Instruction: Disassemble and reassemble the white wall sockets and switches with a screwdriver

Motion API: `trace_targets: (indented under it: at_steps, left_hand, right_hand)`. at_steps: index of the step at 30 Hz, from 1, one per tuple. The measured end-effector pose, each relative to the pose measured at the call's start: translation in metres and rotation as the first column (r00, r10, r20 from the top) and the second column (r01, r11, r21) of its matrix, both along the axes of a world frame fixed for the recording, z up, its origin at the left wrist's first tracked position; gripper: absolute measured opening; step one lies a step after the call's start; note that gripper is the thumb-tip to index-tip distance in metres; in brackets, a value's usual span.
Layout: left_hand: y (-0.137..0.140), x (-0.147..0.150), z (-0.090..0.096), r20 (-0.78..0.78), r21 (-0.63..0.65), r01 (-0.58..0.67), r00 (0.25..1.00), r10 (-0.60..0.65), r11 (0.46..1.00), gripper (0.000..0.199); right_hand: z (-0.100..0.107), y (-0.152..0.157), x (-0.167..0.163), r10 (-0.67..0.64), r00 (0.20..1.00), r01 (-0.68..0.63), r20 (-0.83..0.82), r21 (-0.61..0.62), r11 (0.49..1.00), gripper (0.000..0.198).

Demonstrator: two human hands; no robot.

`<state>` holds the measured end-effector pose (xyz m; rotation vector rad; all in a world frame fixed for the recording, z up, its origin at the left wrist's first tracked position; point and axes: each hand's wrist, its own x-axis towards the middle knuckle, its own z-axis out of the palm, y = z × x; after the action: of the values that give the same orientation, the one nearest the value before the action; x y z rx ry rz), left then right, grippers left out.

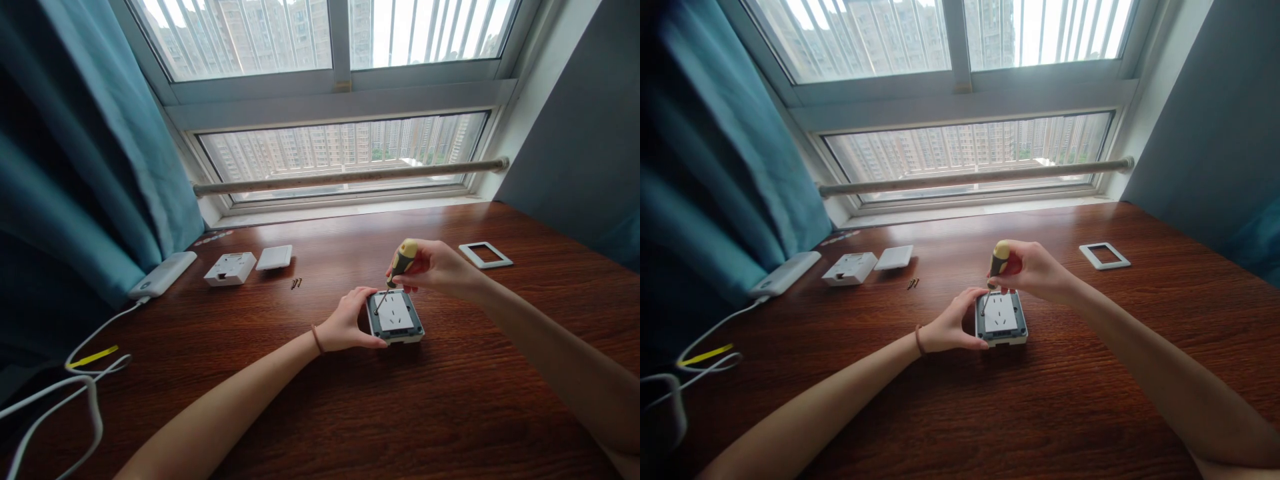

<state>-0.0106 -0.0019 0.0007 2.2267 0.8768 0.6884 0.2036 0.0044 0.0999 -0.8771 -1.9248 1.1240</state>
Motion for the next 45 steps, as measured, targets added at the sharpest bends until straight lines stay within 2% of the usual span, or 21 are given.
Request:
trace_targets:
  at_steps: [2,4,6,10,12,15,17,19,21,23,25,28,30,33,36,38,39,40,42,44,45]
  left_hand:
    - [0.000,0.000,0.001,0.000,-0.002,0.001,1.000,-0.001,1.000,0.088]
    - [-0.001,0.000,0.002,-0.008,-0.007,-0.005,1.000,0.005,1.000,0.086]
    - [-0.002,0.000,0.004,-0.026,-0.014,-0.010,1.000,0.010,1.000,0.087]
    - [-0.002,0.000,0.005,-0.063,-0.015,-0.009,0.998,0.008,1.000,0.088]
    - [-0.002,0.000,0.005,-0.072,-0.011,-0.008,0.997,0.007,1.000,0.088]
    - [-0.002,0.001,0.005,-0.084,-0.007,-0.006,0.996,0.006,1.000,0.088]
    - [-0.003,0.001,0.005,-0.087,-0.006,-0.013,0.996,0.012,1.000,0.088]
    - [-0.003,0.000,0.004,-0.082,-0.005,-0.020,0.996,0.019,1.000,0.089]
    - [-0.003,0.000,0.004,-0.078,-0.001,-0.015,0.997,0.015,1.000,0.089]
    - [-0.003,0.000,0.004,-0.078,0.002,-0.009,0.997,0.009,1.000,0.089]
    - [-0.003,0.000,0.003,-0.085,0.004,-0.011,0.996,0.012,1.000,0.089]
    - [-0.003,0.000,0.003,-0.096,0.008,-0.024,0.995,0.025,1.000,0.090]
    - [-0.003,0.000,0.002,-0.100,0.010,-0.024,0.995,0.025,1.000,0.089]
    - [-0.003,-0.001,0.002,-0.099,0.011,-0.022,0.995,0.023,1.000,0.089]
    - [-0.003,0.000,0.002,-0.092,0.014,-0.021,0.995,0.022,1.000,0.089]
    - [-0.003,0.000,0.003,-0.091,0.015,-0.018,0.996,0.019,1.000,0.089]
    - [-0.003,0.000,0.003,-0.092,0.016,-0.017,0.996,0.018,1.000,0.089]
    - [-0.003,0.000,0.003,-0.093,0.015,-0.016,0.996,0.017,1.000,0.089]
    - [-0.004,0.000,0.004,-0.094,0.011,-0.017,0.995,0.018,1.000,0.089]
    - [-0.004,0.000,0.004,-0.092,0.006,-0.020,0.996,0.020,1.000,0.089]
    - [-0.004,0.000,0.005,-0.092,0.003,-0.021,0.996,0.021,1.000,0.089]
  right_hand:
    - [-0.004,-0.002,-0.005,-0.106,0.994,0.103,0.025,0.114,0.988,0.024]
    - [-0.009,-0.003,-0.011,-0.263,0.964,0.246,0.038,0.249,0.937,0.025]
    - [-0.013,-0.004,-0.017,-0.328,0.944,0.313,0.011,0.269,0.911,0.024]
    - [-0.010,-0.004,-0.018,-0.144,0.985,0.145,-0.096,0.001,0.989,0.031]
    - [-0.004,-0.004,-0.012,-0.034,0.991,0.022,-0.128,-0.095,0.995,0.039]
    - [0.003,-0.005,-0.003,0.075,0.991,-0.089,-0.108,-0.136,0.987,0.042]
    - [0.003,-0.006,-0.002,0.042,0.998,-0.045,-0.042,-0.068,0.997,0.042]
    - [-0.001,-0.009,-0.006,-0.101,0.994,0.097,0.042,0.090,0.991,0.034]
    - [-0.007,-0.011,-0.013,-0.296,0.952,0.267,0.079,0.260,0.928,0.023]
    - [-0.013,-0.012,-0.021,-0.411,0.910,0.372,0.052,0.330,0.867,0.024]
    - [-0.015,-0.011,-0.025,-0.386,0.922,0.375,-0.002,0.245,0.894,0.022]
    - [-0.010,-0.008,-0.022,-0.172,0.979,0.169,-0.107,-0.040,0.985,0.034]
    - [-0.003,-0.006,-0.015,-0.034,0.987,0.009,-0.154,-0.164,0.986,0.044]
    - [0.003,-0.005,-0.006,0.074,0.990,-0.098,-0.123,-0.206,0.974,0.039]
    - [-0.001,-0.008,-0.009,-0.119,0.993,0.119,0.016,0.031,0.992,0.024]
    - [-0.007,-0.012,-0.016,-0.364,0.929,0.331,0.069,0.286,0.899,0.027]
    - [-0.010,-0.013,-0.020,-0.448,0.892,0.396,0.064,0.366,0.842,0.027]
    - [-0.012,-0.014,-0.023,-0.479,0.876,0.425,0.051,0.385,0.819,0.026]
    - [-0.014,-0.014,-0.026,-0.404,0.915,0.390,0.003,0.257,0.884,0.024]
    - [-0.011,-0.011,-0.024,-0.243,0.968,0.245,-0.071,0.032,0.969,0.035]
    - [-0.008,-0.010,-0.021,-0.162,0.981,0.156,-0.103,-0.062,0.986,0.041]
